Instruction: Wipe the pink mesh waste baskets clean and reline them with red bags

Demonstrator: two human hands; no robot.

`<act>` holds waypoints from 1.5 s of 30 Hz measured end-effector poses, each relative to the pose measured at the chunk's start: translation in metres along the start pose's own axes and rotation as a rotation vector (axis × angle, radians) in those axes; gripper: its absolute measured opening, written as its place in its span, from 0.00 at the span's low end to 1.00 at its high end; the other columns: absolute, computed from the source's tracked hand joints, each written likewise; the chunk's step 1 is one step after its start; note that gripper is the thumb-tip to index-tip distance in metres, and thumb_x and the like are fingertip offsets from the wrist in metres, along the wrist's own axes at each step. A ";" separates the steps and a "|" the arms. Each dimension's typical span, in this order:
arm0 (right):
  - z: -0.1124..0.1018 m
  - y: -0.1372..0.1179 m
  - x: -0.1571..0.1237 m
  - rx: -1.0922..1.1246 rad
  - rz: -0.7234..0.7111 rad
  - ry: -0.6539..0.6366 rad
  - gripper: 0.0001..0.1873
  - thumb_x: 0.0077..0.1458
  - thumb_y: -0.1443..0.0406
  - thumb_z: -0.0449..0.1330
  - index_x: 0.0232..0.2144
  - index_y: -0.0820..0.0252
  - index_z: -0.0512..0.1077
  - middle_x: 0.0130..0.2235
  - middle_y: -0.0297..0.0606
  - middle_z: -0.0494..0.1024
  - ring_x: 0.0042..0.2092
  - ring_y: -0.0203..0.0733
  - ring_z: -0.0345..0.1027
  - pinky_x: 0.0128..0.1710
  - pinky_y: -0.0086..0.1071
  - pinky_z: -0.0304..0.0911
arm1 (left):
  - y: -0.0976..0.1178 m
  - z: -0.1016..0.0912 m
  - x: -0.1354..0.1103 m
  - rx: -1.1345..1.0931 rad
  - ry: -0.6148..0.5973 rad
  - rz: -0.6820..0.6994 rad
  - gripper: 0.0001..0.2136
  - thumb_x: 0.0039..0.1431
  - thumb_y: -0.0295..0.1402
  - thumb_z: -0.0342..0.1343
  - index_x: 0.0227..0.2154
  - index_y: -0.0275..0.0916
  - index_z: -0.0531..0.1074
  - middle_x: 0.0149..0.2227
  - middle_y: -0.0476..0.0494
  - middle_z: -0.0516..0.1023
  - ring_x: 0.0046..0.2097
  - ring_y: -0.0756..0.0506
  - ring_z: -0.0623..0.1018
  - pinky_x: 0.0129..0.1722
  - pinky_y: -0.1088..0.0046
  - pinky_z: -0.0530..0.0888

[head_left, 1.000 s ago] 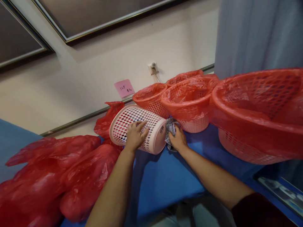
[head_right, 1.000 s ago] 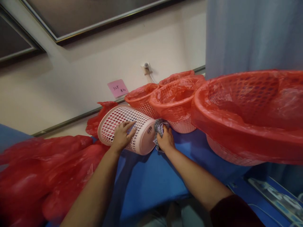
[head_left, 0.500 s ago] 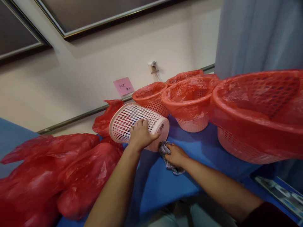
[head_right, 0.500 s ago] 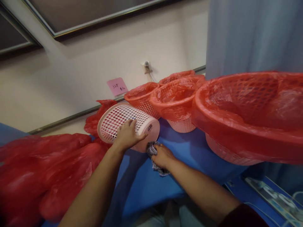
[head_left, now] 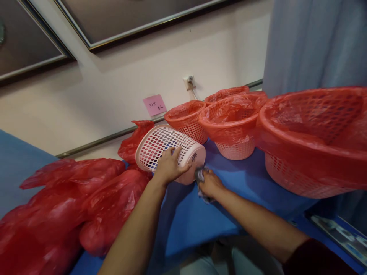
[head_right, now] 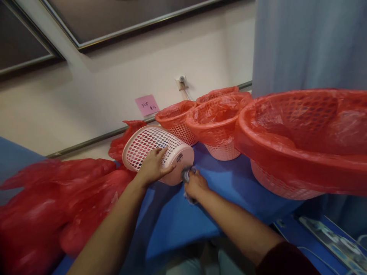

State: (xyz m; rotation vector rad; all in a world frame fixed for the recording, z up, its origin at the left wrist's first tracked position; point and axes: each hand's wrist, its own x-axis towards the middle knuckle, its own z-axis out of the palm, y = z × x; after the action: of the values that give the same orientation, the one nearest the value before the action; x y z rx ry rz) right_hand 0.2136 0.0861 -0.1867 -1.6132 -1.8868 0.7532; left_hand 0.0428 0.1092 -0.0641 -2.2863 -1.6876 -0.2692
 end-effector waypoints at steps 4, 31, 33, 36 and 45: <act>-0.004 0.008 -0.013 -0.024 -0.020 -0.079 0.17 0.52 0.61 0.62 0.46 0.56 0.77 0.47 0.43 0.79 0.45 0.48 0.75 0.47 0.36 0.68 | -0.004 0.006 0.000 -0.047 0.044 -0.008 0.34 0.57 0.56 0.59 0.63 0.45 0.66 0.60 0.34 0.69 0.58 0.32 0.71 0.59 0.51 0.69; -0.004 -0.001 0.012 0.114 0.114 0.048 0.34 0.56 0.66 0.60 0.64 0.62 0.61 0.58 0.55 0.70 0.51 0.51 0.74 0.51 0.39 0.67 | -0.014 0.016 0.012 -0.148 0.056 0.030 0.27 0.65 0.52 0.51 0.61 0.42 0.70 0.64 0.41 0.71 0.61 0.36 0.69 0.62 0.53 0.64; 0.011 -0.008 -0.013 0.140 -0.009 -0.077 0.34 0.52 0.67 0.62 0.62 0.61 0.65 0.56 0.53 0.71 0.51 0.52 0.74 0.51 0.40 0.67 | -0.015 0.017 0.013 -0.158 0.068 0.022 0.27 0.65 0.52 0.52 0.61 0.44 0.70 0.63 0.42 0.72 0.61 0.36 0.70 0.62 0.53 0.65; 0.015 -0.006 -0.035 0.312 -0.152 -0.231 0.29 0.47 0.69 0.63 0.53 0.55 0.73 0.48 0.40 0.79 0.46 0.47 0.76 0.47 0.35 0.69 | -0.015 0.020 0.012 -0.171 0.085 0.021 0.26 0.65 0.52 0.53 0.60 0.45 0.70 0.63 0.43 0.72 0.61 0.36 0.70 0.62 0.52 0.65; -0.017 0.023 0.037 0.287 0.126 0.212 0.32 0.58 0.65 0.53 0.64 0.67 0.57 0.58 0.59 0.71 0.59 0.54 0.68 0.57 0.46 0.64 | -0.016 0.022 0.009 -0.170 0.108 0.008 0.26 0.65 0.51 0.53 0.60 0.43 0.71 0.63 0.42 0.73 0.60 0.36 0.70 0.62 0.53 0.65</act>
State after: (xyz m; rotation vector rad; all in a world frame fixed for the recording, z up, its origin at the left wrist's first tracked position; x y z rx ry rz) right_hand 0.2366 0.1272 -0.1901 -1.5702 -1.4679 0.8275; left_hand 0.0300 0.1286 -0.0801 -2.3503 -1.6586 -0.5436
